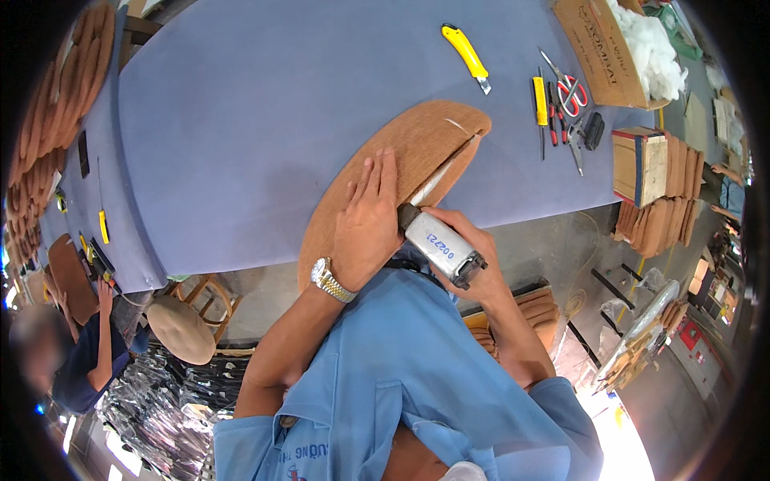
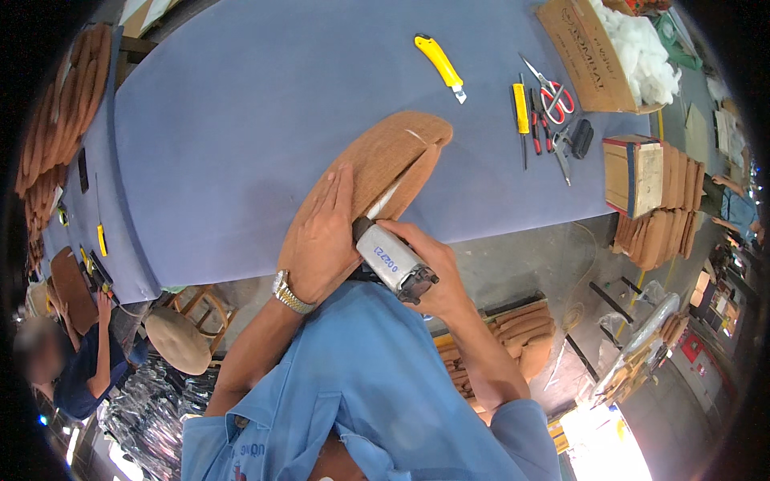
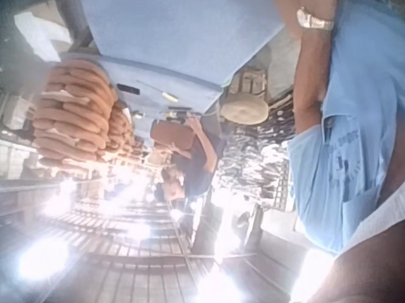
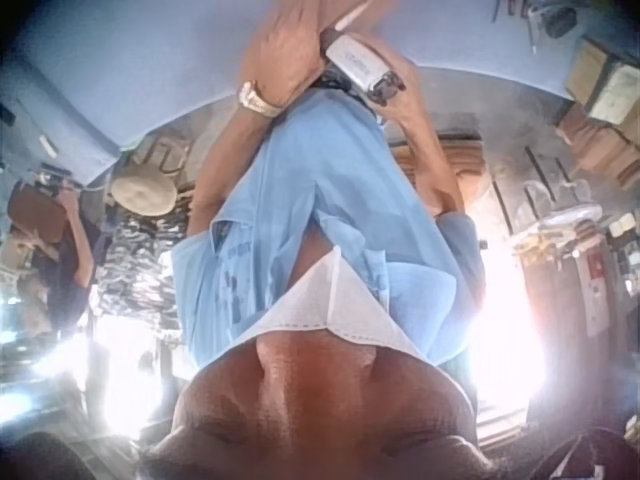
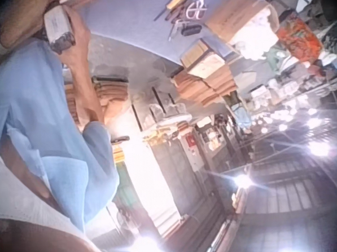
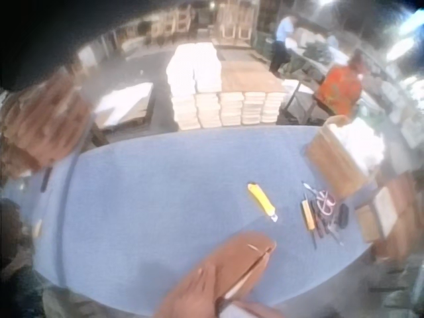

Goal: The person staples a brown cushion cover to a white foam insert using a pneumatic staple gun, then trims excess fabric with a utility knife and a screwdriver. The person folds and presses the edges to fit the foam, then stacks the finished cushion with others.

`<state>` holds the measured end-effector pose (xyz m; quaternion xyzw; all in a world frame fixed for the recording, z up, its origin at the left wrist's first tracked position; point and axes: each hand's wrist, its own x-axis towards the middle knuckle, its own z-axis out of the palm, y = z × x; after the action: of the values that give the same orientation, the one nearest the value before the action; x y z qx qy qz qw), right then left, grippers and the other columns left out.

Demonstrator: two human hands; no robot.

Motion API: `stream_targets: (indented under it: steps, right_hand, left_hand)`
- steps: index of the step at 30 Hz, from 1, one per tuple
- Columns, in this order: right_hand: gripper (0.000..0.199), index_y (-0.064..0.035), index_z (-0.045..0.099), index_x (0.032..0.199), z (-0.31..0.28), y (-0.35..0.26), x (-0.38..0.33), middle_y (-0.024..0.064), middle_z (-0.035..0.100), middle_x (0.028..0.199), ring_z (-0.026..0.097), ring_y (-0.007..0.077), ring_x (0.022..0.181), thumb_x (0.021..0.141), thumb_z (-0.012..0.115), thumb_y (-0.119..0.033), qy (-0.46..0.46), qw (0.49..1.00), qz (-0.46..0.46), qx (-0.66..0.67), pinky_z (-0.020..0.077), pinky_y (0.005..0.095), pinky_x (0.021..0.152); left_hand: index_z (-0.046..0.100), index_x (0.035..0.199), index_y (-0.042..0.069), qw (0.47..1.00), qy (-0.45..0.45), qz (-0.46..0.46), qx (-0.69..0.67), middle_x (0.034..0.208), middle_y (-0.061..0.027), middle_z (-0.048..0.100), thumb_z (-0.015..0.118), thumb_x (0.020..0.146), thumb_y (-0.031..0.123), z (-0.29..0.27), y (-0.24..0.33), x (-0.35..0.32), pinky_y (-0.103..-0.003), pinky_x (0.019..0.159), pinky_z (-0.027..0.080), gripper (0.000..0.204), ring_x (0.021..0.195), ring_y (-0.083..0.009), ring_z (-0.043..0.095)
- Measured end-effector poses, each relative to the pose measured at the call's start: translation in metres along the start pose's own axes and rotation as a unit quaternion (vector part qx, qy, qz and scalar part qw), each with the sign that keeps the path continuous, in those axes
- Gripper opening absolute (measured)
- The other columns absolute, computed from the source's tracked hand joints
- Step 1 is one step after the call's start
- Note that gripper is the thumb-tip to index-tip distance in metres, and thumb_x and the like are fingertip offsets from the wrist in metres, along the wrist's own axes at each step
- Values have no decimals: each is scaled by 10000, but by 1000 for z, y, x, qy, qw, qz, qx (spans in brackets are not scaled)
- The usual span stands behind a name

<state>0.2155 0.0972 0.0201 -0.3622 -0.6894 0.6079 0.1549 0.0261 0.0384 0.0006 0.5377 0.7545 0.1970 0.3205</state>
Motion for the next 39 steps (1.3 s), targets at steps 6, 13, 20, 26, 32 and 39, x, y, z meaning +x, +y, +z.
stream_targets:
  steps: [6, 13, 20, 26, 32, 39]
  right_hand:
    - [648, -34, 615, 1379, 8, 14, -4, 154, 729, 1208, 728, 253, 1082, 757, 782, -103, 14, 1000, 5, 24, 542, 331, 949]
    - [622, -57, 621, 1376, 8, 15, -5, 152, 731, 1225, 736, 269, 1107, 775, 778, -84, 22, 999, -22, 11, 545, 332, 947]
    - [627, -40, 618, 1375, 13, 20, -7, 145, 735, 1198, 745, 275, 1088, 771, 783, -71, 49, 997, -57, 13, 552, 330, 925]
    - [642, -36, 619, 1381, 16, 20, -8, 147, 733, 1203, 745, 268, 1085, 764, 791, -91, 54, 997, -56, 12, 558, 330, 916]
    - [603, -9, 613, 1379, 16, 18, -9, 168, 730, 1226, 743, 244, 1086, 797, 764, -62, 64, 994, -83, -10, 573, 339, 915]
    - [707, -6, 627, 1403, 16, 26, -15, 203, 724, 1266, 738, 320, 1122, 747, 822, -183, 35, 998, -52, 0, 572, 374, 948]
  left_hand:
    - [211, 1659, 60, 996, -59, 45, 39, 1644, -256, 361, 910, 705, 169, -14, -6, 8, -463, 1246, 363, 1188, 1537, -408, 341]
    - [203, 1689, 146, 927, -171, -51, -331, 1754, -168, 149, 442, 1089, 542, -1, -121, 20, -488, 1308, 94, 757, 1633, -318, 59]
    - [225, 1691, 221, 956, -141, -33, -255, 1767, -147, 112, 256, 1109, 607, 16, -110, -7, -534, 1299, 31, 699, 1637, -318, 7]
    - [261, 1663, 85, 986, -87, 53, -135, 1717, -255, 206, 463, 1063, 544, -7, -65, -27, -565, 1276, 170, 782, 1606, -408, 154]
    - [301, 1615, -23, 997, -13, 73, -12, 1634, -305, 352, 716, 942, 300, -3, -39, -33, -488, 1228, 343, 854, 1514, -461, 354]
    - [300, 1614, -24, 998, 0, 57, 13, 1622, -284, 390, 748, 913, 219, -5, -40, -35, -447, 1194, 406, 866, 1487, -417, 422]
